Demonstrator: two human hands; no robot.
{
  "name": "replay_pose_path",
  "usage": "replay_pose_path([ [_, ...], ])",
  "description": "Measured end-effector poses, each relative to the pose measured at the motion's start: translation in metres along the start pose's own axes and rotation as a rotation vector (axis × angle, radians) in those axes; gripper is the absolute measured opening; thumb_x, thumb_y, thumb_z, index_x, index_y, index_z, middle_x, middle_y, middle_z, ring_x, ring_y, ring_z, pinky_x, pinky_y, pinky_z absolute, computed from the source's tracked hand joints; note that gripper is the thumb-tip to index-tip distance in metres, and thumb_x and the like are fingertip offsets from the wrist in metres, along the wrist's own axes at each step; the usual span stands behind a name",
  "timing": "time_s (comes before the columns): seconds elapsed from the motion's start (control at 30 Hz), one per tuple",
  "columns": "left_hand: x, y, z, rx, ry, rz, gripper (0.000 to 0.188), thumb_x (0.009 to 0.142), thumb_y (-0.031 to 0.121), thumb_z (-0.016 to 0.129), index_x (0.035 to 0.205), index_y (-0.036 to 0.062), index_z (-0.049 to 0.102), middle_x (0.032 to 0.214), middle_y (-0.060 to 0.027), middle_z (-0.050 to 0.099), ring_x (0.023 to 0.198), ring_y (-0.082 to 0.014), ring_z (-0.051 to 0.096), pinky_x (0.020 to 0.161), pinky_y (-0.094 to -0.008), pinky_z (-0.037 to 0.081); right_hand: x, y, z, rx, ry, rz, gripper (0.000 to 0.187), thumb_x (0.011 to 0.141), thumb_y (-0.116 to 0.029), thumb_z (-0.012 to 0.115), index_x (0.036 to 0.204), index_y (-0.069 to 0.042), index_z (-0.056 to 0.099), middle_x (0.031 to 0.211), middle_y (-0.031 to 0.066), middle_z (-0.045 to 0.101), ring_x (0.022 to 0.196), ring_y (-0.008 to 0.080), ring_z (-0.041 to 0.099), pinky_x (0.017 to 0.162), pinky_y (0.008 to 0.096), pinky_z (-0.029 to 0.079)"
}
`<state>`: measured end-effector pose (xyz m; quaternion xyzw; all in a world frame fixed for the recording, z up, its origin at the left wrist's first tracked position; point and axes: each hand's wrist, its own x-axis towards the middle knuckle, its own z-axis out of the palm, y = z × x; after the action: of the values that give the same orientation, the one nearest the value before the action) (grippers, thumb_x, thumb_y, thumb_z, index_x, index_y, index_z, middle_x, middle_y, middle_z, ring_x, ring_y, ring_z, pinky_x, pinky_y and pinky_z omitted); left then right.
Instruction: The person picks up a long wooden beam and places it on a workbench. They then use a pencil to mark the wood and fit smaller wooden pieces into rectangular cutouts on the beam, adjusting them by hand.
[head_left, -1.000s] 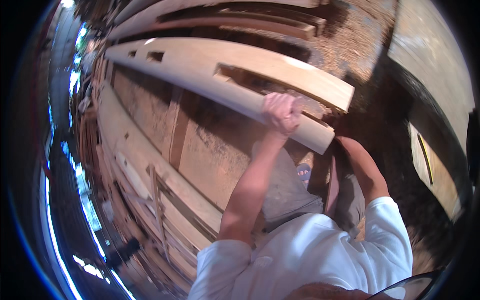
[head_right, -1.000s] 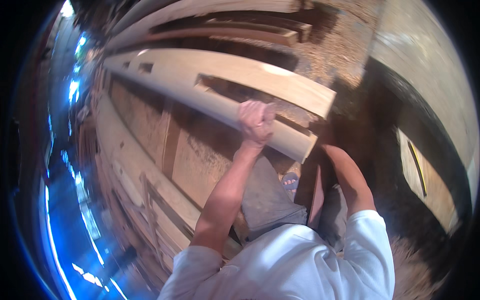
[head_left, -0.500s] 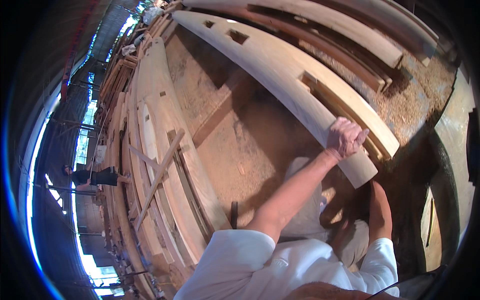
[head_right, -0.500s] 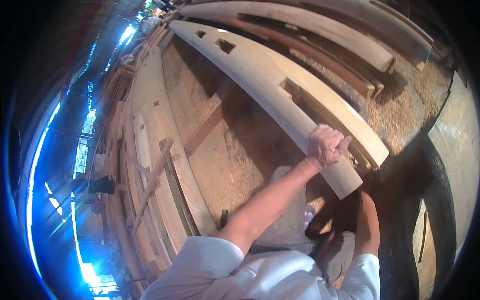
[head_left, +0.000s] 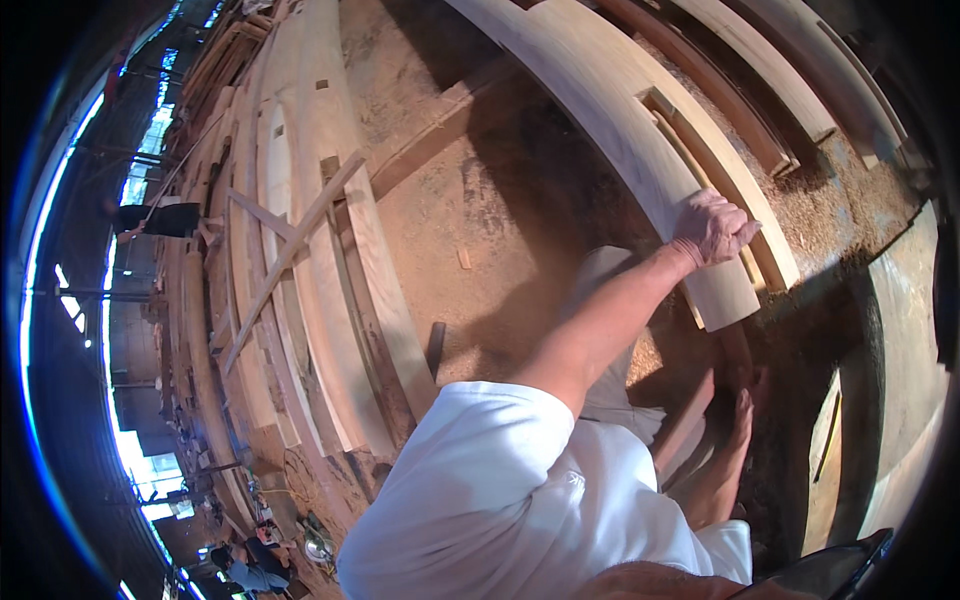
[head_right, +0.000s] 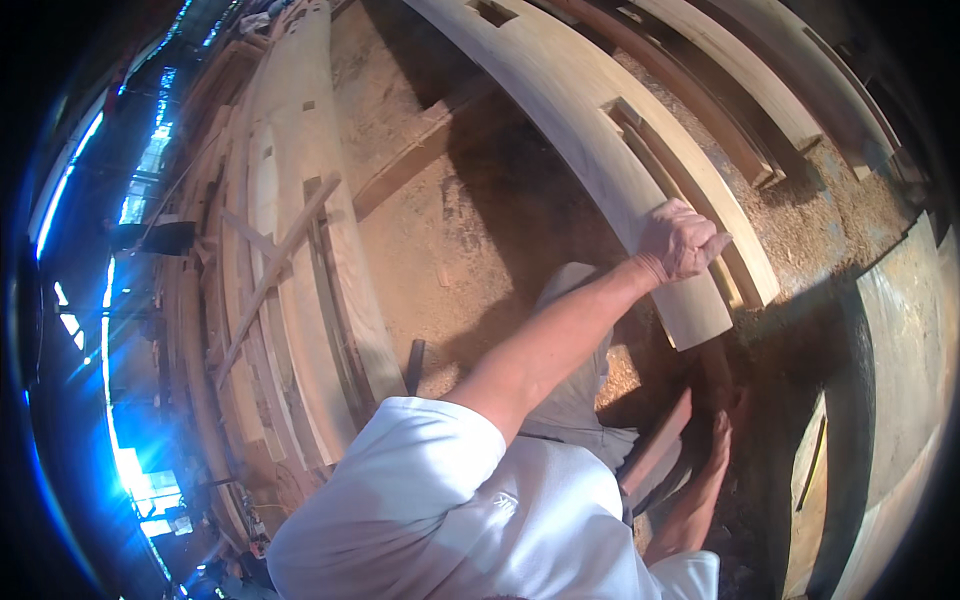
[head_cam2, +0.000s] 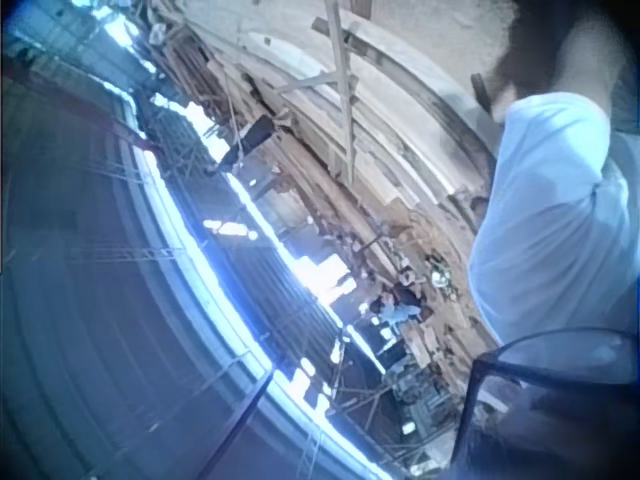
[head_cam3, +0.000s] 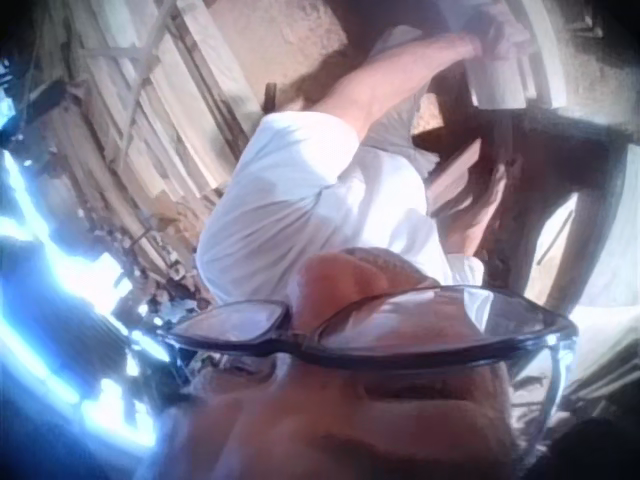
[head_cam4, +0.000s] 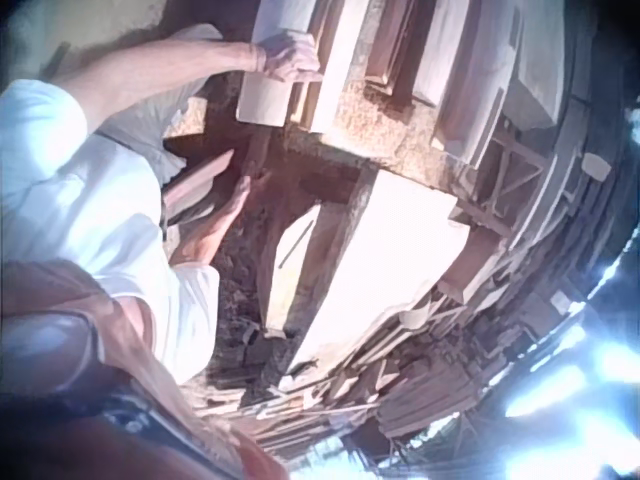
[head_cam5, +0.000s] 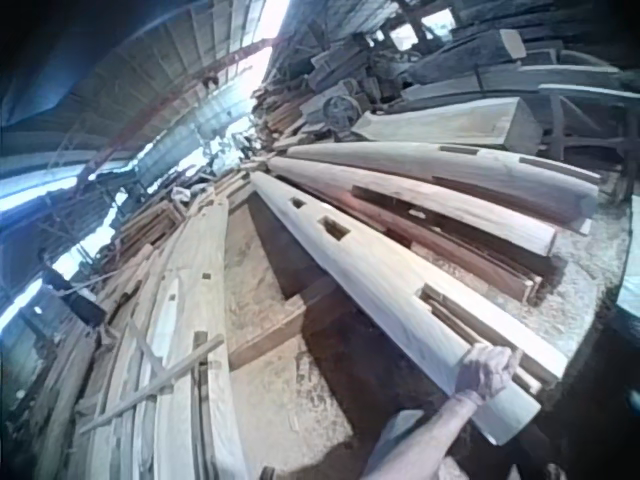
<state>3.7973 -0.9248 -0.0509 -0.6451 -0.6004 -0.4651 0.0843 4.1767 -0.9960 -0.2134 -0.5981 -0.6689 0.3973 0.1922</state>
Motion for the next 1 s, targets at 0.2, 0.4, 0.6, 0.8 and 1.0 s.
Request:
replay_pose_path([
  [0.2, 0.002, 0.005, -0.011, -0.002, -0.032, 0.01, 0.042, 0.096, 0.031, 0.074, 0.062, 0.0121, 0.058, 0.061, -0.0071, 0.061, 0.063, -0.0287, 0.065, 0.074, -0.0417, 0.051, -0.137, -0.074, -0.054, 0.489, 0.405, 0.256, 0.018, 0.101, -0.018, 0.072, 0.095, -0.004, 0.063, 0.085, 0.0003, 0.061, 0.075, 0.0076, 0.056, 0.065, 0.0242, 0.047],
  [0.4, 0.009, -0.001, -0.017, -0.079, -0.009, 0.048, 0.031, 0.098, 0.035, 0.074, 0.08, 0.0098, 0.067, 0.075, -0.009, 0.066, 0.076, -0.0313, 0.068, 0.08, -0.0436, 0.053, -0.205, -0.14, -0.106, 0.682, 0.565, 0.223, 0.014, 0.104, -0.017, 0.067, 0.101, -0.005, 0.062, 0.083, 0.0017, 0.063, 0.068, 0.0083, 0.06, 0.053, 0.0249, 0.05],
  [0.6, 0.01, 0.034, -0.021, -0.333, 0.029, -0.138, 0.034, 0.101, 0.025, 0.072, 0.123, -0.0002, 0.064, 0.122, -0.0182, 0.066, 0.113, -0.0327, 0.066, 0.099, -0.0437, 0.055, -0.201, -0.204, -0.135, 0.487, 0.648, 0.202, 0.015, 0.102, -0.016, 0.068, 0.107, -0.002, 0.067, 0.096, 0.003, 0.066, 0.078, 0.0104, 0.062, 0.065, 0.0262, 0.052],
  [0.8, -0.029, 0.111, -0.051, -1.085, -0.826, -1.08, 0.068, 0.106, 0.046, 0.064, 0.145, -0.0076, 0.048, 0.125, -0.0232, 0.064, 0.098, -0.0278, 0.075, 0.074, -0.0367, 0.067, -0.216, -0.231, -0.142, 0.122, 0.709, -0.065, 0.017, 0.093, -0.008, 0.077, 0.107, 0.001, 0.07, 0.09, 0.0056, 0.072, 0.079, 0.0095, 0.063, 0.072, 0.0258, 0.051],
  [1.0, -0.021, 0.165, -0.039, -1.593, -0.832, -1.193, 0.071, 0.101, 0.052, 0.07, 0.144, 0.0015, 0.047, 0.13, -0.0171, 0.062, 0.116, -0.0322, 0.068, 0.085, -0.0442, 0.064, -0.22, -0.268, -0.149, -0.185, 0.684, -0.378, 0.028, 0.08, -0.002, 0.082, 0.106, 0.001, 0.07, 0.084, 0.0139, 0.072, 0.067, 0.0238, 0.071, 0.059, 0.0309, 0.053],
])
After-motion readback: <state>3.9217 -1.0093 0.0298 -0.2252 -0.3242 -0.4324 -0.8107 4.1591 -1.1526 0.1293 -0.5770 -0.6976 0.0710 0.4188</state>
